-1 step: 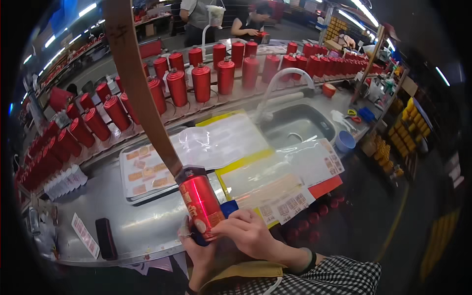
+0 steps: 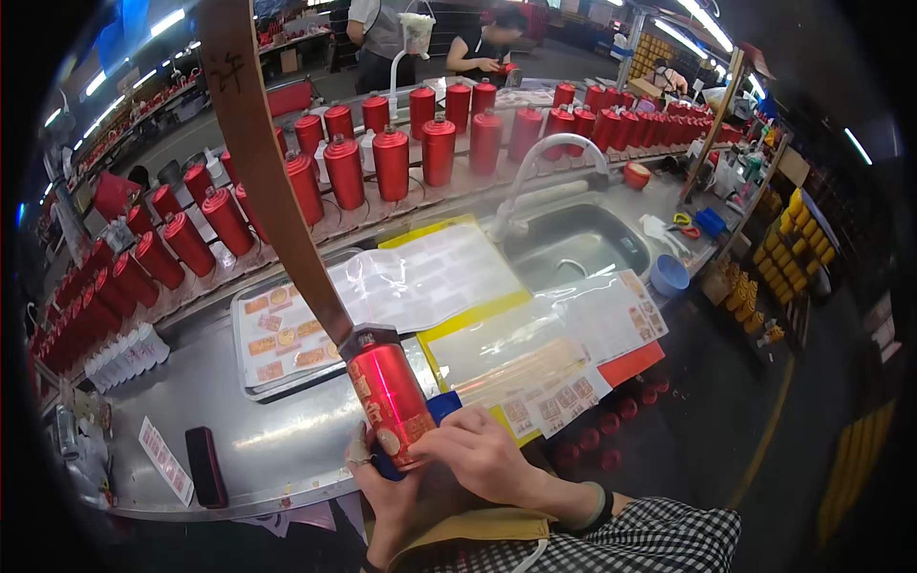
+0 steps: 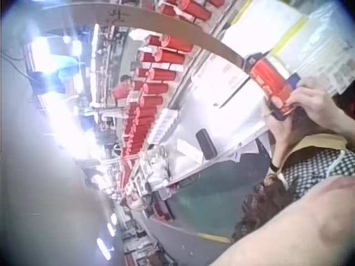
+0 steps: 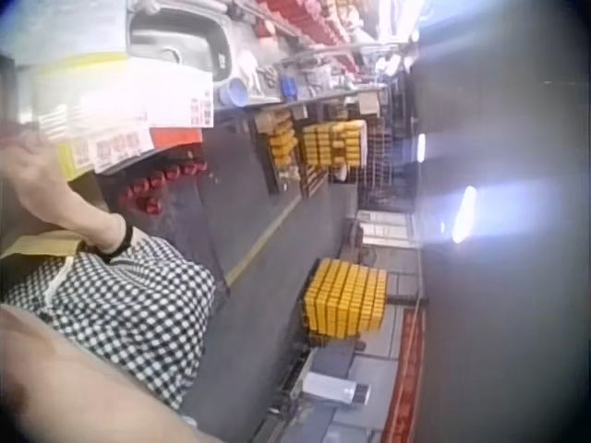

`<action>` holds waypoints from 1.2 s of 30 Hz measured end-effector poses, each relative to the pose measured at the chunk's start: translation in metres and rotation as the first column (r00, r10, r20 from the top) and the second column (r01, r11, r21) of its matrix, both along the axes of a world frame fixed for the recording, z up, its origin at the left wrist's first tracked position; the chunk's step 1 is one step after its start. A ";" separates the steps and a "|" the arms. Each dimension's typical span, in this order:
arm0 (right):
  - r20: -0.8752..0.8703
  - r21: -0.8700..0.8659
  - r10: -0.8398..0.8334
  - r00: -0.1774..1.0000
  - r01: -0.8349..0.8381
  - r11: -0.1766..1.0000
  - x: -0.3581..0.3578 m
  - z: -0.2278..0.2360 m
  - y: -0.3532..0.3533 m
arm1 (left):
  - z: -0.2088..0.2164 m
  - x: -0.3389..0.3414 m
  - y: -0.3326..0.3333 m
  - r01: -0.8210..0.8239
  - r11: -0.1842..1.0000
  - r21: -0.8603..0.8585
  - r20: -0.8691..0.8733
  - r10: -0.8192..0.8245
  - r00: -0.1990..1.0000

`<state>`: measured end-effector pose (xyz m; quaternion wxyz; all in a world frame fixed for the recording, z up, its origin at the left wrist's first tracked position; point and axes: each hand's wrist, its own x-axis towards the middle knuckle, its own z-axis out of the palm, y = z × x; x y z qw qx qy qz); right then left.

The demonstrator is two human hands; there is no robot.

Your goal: The recorder applies decorative and functional labels to red canisters on a production line.

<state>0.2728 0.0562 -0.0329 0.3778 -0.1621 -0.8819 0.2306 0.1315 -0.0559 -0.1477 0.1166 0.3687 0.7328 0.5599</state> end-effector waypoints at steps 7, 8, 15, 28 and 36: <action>-0.004 0.019 -0.026 1.000 0.026 0.999 0.005 -0.001 0.005 | -0.002 0.003 0.003 0.032 0.999 0.016 -0.008 -0.031 0.999; -0.011 0.011 -0.024 1.000 0.024 1.000 0.004 -0.001 0.005 | -0.002 0.003 0.002 0.032 0.999 0.005 -0.024 -0.032 0.999; -0.017 -0.013 -0.016 1.000 0.015 1.000 0.003 -0.002 0.004 | 0.002 0.002 0.000 0.037 0.999 0.004 -0.046 -0.037 0.998; 0.008 -0.028 -0.010 1.000 0.010 1.000 0.006 -0.002 0.003 | 0.010 0.005 -0.001 0.019 1.000 -0.021 -0.005 -0.019 1.000; -0.088 -0.134 -0.138 0.986 0.125 0.983 0.014 0.005 0.016 | 0.013 0.012 -0.010 -0.018 0.987 0.161 -0.677 0.124 0.725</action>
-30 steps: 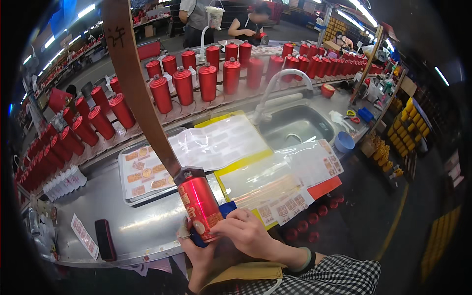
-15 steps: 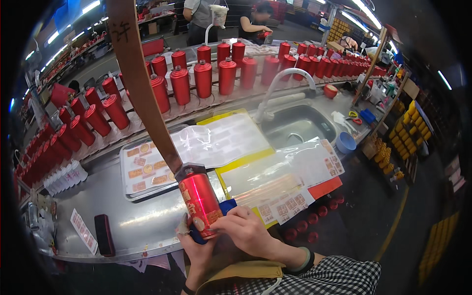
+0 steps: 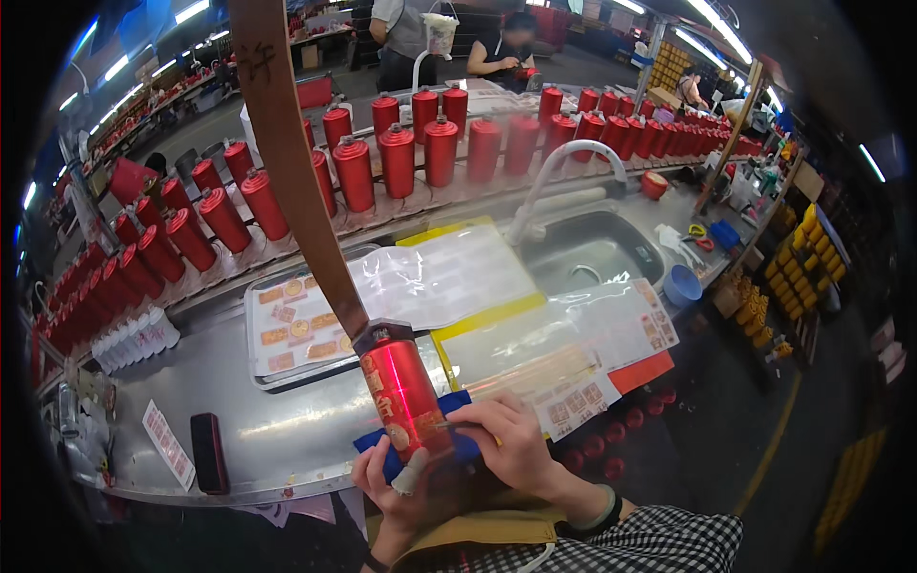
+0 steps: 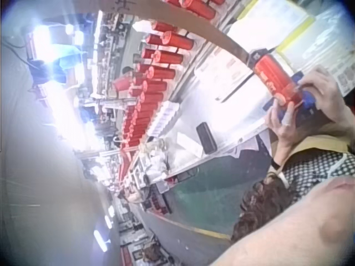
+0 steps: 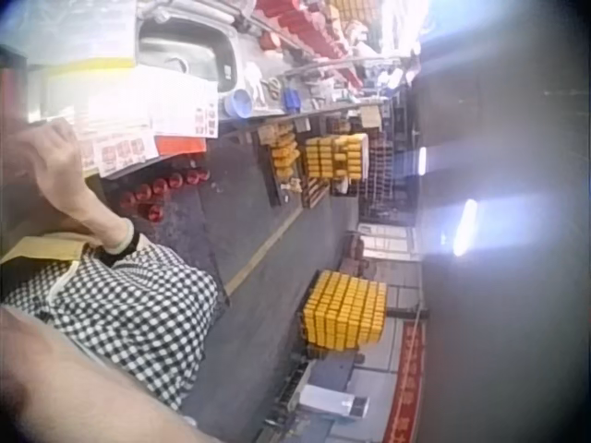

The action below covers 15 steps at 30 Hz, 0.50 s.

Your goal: The recorder applies decorative and functional labels to red canisters on a production line.

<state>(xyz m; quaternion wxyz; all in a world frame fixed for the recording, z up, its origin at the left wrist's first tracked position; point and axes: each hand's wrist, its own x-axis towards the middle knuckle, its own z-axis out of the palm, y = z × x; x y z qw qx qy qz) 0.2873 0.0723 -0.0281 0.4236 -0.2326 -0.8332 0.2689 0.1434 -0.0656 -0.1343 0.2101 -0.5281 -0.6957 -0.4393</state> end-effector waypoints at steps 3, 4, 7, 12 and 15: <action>-0.005 -0.011 -0.031 1.000 0.031 0.999 0.004 0.001 -0.002 | 0.000 -0.001 0.000 -0.030 0.999 -0.026 -0.042 0.029 0.999; -0.003 -0.028 -0.050 0.999 0.050 0.998 0.006 0.001 -0.002 | 0.003 -0.001 0.001 -0.022 0.999 -0.047 -0.069 0.019 0.997; -0.014 -0.032 -0.075 0.997 0.075 0.997 0.009 0.002 0.002 | 0.010 -0.002 0.005 0.009 0.996 -0.089 -0.081 -0.016 0.997; -0.054 -0.094 -0.089 0.995 0.084 0.992 0.008 0.004 0.003 | 0.031 0.004 0.003 0.111 0.985 -0.131 -0.017 -0.114 0.993; -0.091 -0.155 -0.104 0.990 0.089 0.984 0.010 0.007 0.005 | 0.025 -0.004 0.004 0.144 0.982 -0.119 0.022 -0.143 0.990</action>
